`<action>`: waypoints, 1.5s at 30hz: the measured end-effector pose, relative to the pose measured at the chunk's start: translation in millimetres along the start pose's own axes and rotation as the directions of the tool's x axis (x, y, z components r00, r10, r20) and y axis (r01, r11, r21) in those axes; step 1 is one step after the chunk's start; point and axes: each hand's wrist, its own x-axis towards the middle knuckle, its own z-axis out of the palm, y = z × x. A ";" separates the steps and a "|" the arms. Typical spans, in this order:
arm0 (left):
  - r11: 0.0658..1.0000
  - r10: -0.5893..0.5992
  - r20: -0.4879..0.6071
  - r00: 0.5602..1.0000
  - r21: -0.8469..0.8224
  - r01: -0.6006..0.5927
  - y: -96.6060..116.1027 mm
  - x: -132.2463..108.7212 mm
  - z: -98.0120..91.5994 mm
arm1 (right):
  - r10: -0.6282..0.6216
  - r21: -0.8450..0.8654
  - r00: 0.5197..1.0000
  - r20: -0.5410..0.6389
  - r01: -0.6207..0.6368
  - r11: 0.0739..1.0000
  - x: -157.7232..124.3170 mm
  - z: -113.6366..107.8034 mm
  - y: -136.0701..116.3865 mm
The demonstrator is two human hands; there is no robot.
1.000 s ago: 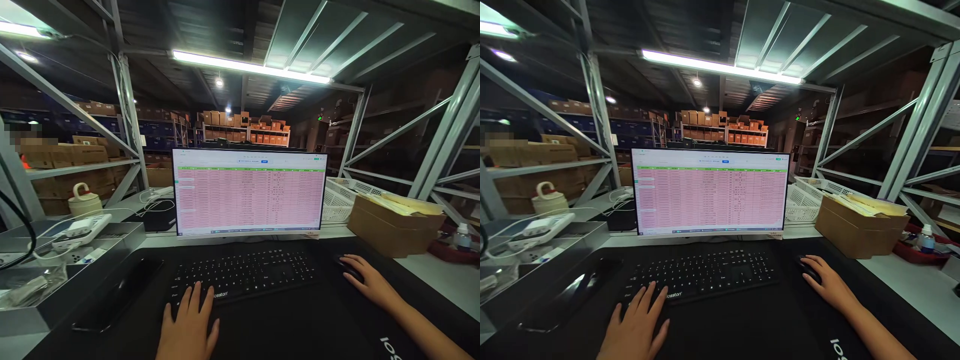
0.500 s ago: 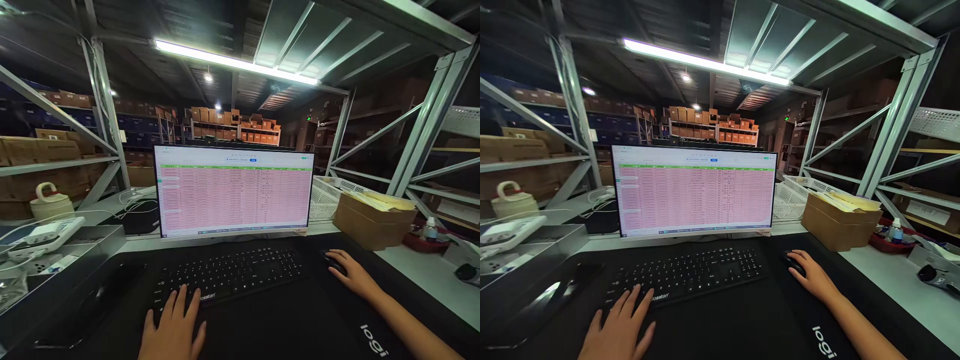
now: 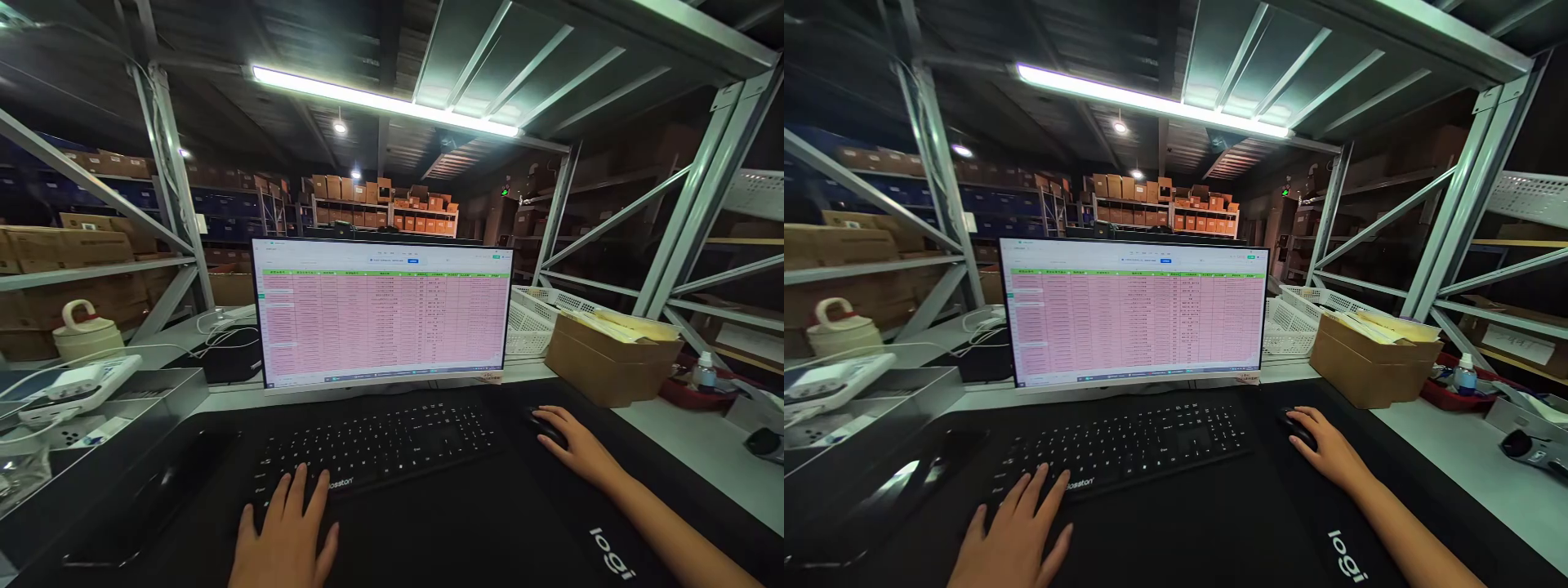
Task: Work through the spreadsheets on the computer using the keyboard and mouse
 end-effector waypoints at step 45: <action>0.988 -0.045 0.147 0.988 -0.141 0.066 8.9 -6.5 -31.6 | 0.003 -0.014 0.989 -0.149 -0.005 1.000 5.7 31.3 54.9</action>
